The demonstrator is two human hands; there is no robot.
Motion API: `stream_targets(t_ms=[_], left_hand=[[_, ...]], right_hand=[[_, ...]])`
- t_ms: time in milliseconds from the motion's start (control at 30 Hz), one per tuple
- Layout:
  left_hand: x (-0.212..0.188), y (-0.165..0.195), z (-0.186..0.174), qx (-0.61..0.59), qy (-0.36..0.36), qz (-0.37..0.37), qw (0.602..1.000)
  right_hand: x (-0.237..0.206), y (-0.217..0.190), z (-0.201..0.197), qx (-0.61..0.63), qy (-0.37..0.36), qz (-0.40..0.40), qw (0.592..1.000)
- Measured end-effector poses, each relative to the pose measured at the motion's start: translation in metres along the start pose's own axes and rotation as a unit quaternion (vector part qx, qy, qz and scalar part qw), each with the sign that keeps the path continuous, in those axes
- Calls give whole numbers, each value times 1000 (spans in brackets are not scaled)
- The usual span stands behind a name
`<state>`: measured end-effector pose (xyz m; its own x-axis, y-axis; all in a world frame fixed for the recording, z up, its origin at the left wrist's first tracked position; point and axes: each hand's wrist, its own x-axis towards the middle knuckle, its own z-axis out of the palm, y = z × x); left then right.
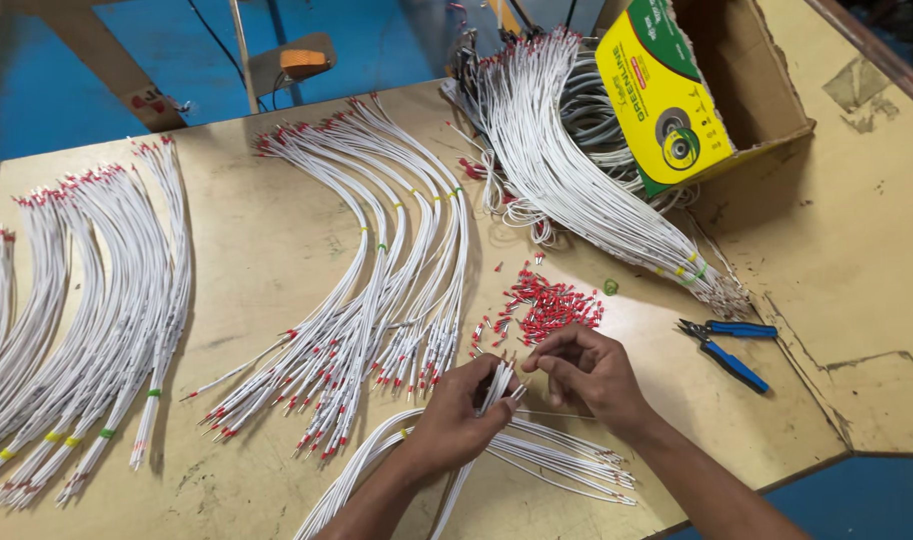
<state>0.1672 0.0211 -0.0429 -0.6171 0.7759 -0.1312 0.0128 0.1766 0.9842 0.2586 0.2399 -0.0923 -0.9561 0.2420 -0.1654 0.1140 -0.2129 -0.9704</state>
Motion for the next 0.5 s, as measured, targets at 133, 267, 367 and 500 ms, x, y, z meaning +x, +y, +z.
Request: stream_targets(t_ms=[133, 267, 367, 500], left_hand=[[0, -1, 2, 14, 5, -6, 1000], [2, -2, 3, 31, 12, 3, 999], [3, -3, 3, 46, 18, -1, 999], [3, -4, 3, 47, 16, -1, 999]], right_hand=[[1, 1, 1, 19, -17, 18, 999], [0, 2, 2, 21, -8, 24, 999], [-1, 2, 2, 13, -5, 18, 1000], [-2, 1, 2, 21, -18, 19, 999]])
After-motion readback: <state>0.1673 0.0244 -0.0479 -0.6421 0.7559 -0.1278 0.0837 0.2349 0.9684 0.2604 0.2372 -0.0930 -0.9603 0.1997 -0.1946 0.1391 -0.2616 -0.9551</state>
